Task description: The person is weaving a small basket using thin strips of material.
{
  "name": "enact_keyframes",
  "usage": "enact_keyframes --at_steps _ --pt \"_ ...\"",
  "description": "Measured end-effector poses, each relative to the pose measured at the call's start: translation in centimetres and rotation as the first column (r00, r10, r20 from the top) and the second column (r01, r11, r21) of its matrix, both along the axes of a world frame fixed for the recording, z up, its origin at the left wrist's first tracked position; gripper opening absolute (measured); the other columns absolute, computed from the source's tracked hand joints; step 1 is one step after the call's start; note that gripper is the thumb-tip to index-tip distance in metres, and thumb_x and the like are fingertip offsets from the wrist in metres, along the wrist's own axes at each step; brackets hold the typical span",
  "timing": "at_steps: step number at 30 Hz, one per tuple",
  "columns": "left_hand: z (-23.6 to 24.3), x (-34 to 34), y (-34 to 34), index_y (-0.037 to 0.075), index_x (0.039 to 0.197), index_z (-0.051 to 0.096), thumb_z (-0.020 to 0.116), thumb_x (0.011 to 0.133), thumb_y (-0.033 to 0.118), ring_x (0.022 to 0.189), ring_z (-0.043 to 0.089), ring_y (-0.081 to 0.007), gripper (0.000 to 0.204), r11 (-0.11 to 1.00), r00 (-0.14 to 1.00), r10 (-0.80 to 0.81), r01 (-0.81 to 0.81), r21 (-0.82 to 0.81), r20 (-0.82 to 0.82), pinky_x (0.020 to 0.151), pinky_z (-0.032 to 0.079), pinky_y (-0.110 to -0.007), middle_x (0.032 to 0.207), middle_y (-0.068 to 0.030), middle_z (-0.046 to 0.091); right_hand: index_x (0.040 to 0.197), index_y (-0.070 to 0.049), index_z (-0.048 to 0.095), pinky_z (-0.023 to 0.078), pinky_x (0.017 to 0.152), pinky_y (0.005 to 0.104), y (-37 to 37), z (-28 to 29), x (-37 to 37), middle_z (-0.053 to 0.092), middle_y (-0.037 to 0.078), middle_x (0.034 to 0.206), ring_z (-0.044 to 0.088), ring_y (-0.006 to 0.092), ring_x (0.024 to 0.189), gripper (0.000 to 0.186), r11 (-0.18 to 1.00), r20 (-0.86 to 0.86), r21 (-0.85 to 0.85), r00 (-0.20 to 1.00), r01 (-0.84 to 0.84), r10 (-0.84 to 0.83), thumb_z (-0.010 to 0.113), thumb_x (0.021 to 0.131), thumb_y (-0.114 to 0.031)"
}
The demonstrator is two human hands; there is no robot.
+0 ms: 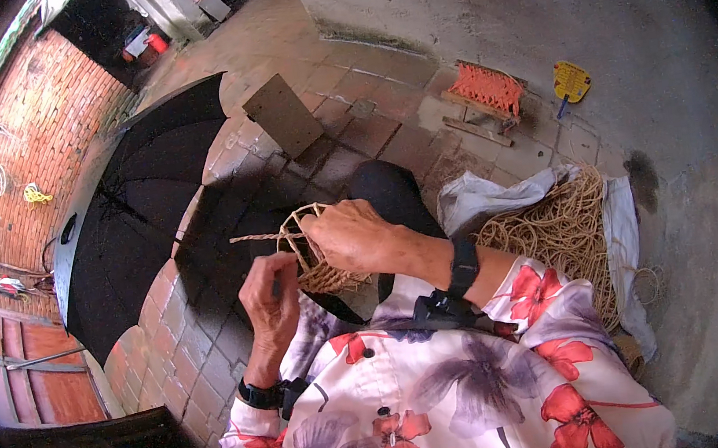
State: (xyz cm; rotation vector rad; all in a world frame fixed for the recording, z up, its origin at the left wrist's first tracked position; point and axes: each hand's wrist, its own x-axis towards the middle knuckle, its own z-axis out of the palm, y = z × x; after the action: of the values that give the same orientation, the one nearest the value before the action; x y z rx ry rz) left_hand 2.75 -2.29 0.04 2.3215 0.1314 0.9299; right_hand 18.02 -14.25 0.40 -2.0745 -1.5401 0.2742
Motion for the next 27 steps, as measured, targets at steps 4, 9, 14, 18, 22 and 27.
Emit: enact_keyframes --at_steps 4,9,14,18,22,27 --pt "-0.3 -0.2 0.1 0.003 0.092 0.064 0.065 0.078 -0.008 0.071 0.059 -0.0264 0.018 0.997 0.994 -0.063 0.068 0.048 -0.088 0.062 0.047 -0.034 0.077 -0.0105 0.06 0.108 0.001 0.054 0.051 0.057 0.0433 -1.1 -2.1 0.0 0.065 0.02 0.076 0.065 0.0346 0.064 0.026 0.921 -0.021 0.374 0.994 0.108 -0.108 0.057 0.084 -0.007" --pt "0.6 0.1 -0.3 0.002 0.089 0.064 0.067 0.076 -0.007 0.073 0.06 -0.0245 0.017 0.999 0.995 -0.018 0.021 0.033 -0.102 0.062 0.049 -0.033 0.081 -0.0099 0.061 0.121 0.002 0.049 0.037 0.045 0.0143 -5.0 0.9 3.0 0.059 0.003 0.077 0.044 0.0012 0.049 0.035 0.954 -0.973 0.199 0.162 0.223 0.165 0.057 0.089 -0.01" --pt "1.2 1.4 -0.9 0.004 0.089 0.065 0.068 0.076 -0.006 0.075 0.06 -0.0254 0.016 0.99 0.995 0.007 0.007 0.143 -0.1 0.064 0.048 -0.034 0.084 -0.0092 0.062 0.118 0.003 0.055 0.037 0.047 0.017 -5.9 -0.1 3.9 0.05 -0.004 0.07 0.047 0.0013 0.059 0.032 0.92 -0.858 0.303 0.492 0.249 0.149 0.059 0.089 -0.011" --pt "1.5 2.4 -1.8 0.005 0.089 0.064 0.068 0.076 -0.005 0.076 0.059 -0.0273 0.017 0.989 0.988 -0.033 0.054 0.135 -0.154 0.067 0.046 -0.036 0.084 -0.0086 0.063 0.112 0.001 0.061 0.037 0.049 0.0199 -7.2 0.3 4.5 0.045 -0.007 0.066 0.047 0.0025 0.059 0.027 0.939 -0.752 0.257 0.657 0.228 0.046 0.054 0.098 -0.02" --pt "1.7 3.9 -2.6 0.006 0.086 0.065 0.07 0.075 -0.002 0.074 0.058 -0.0266 0.015 0.97 0.982 -0.061 0.1 0.219 -0.178 0.066 0.045 -0.036 0.08 -0.0067 0.064 0.108 0.0 0.06 0.04 0.051 0.022 -7.5 -2.5 5.2 0.047 -0.004 0.064 0.047 0.006 0.052 0.031 0.931 -0.889 0.257 0.441 0.261 0.122 0.047 0.102 -0.029" --pt "1.9 5.5 -3.5 0.007 0.083 0.067 0.074 0.075 0.009 0.07 0.059 -0.0251 0.011 0.943 0.964 -0.015 0.102 0.318 -0.264 0.064 0.044 -0.037 0.073 -0.0058 0.064 0.109 -0.001 0.057 0.045 0.053 0.0239 -6.4 -4.9 5.3 0.053 0.001 0.073 0.054 0.0076 0.061 0.029 0.962 -0.915 0.163 0.399 0.219 0.064 0.051 0.1 -0.029"
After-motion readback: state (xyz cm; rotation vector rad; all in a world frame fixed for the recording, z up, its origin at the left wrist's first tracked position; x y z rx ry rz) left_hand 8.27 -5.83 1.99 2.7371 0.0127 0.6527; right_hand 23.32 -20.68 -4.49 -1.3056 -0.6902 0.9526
